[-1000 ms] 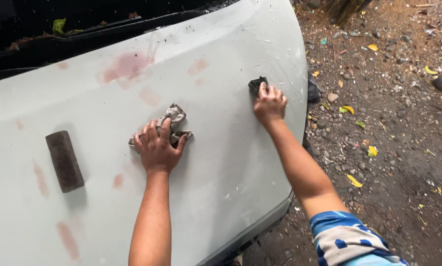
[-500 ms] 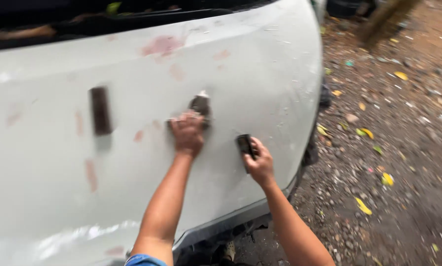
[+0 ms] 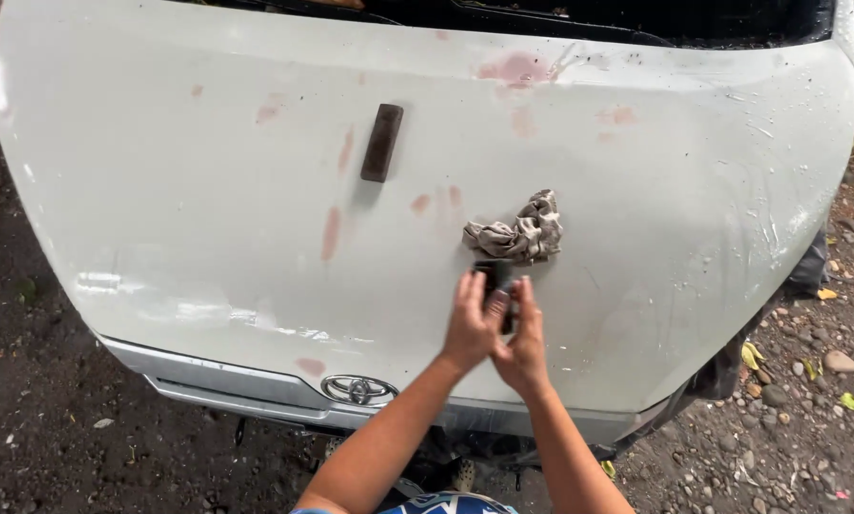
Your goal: Sanding and cleaning a white car hood in preparation for automotive repair or painting.
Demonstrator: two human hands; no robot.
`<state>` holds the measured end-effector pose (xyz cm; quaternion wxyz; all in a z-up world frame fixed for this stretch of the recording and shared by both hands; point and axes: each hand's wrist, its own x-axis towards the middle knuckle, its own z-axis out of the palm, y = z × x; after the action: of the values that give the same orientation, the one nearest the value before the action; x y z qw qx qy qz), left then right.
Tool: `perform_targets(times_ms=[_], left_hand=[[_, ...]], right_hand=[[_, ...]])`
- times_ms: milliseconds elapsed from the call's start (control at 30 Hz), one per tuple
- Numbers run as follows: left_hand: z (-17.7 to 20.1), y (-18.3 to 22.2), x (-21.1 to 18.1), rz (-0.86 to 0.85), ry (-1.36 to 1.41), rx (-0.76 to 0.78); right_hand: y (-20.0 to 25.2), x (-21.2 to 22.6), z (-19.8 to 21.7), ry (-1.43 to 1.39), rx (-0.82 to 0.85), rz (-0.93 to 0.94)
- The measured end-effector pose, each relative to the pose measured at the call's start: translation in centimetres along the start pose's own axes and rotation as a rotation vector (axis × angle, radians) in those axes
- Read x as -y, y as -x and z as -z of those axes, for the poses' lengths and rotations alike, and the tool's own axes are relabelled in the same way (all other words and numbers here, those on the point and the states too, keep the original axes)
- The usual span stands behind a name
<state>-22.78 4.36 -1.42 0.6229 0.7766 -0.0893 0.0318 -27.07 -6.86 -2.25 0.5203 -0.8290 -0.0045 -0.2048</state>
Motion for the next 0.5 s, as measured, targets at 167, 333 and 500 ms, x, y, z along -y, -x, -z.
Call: perform_targets(times_ms=[167,333,500], left_hand=[[5.2,-0.9,4.0,-0.088,-0.212,-0.235],[9.7,-0.2,3.5,0.093,-0.239,-0.126],[10.5,0.6,5.6,-0.234,-0.746,-0.171]], right_hand=[[-0.3,3.0,-0.5,-0.158,0.302,0.051],[-6.8,1.2,0.6,0.236,0.353,0.369],[-13.7,6.7,-0.8,0.593,0.07,0.175]])
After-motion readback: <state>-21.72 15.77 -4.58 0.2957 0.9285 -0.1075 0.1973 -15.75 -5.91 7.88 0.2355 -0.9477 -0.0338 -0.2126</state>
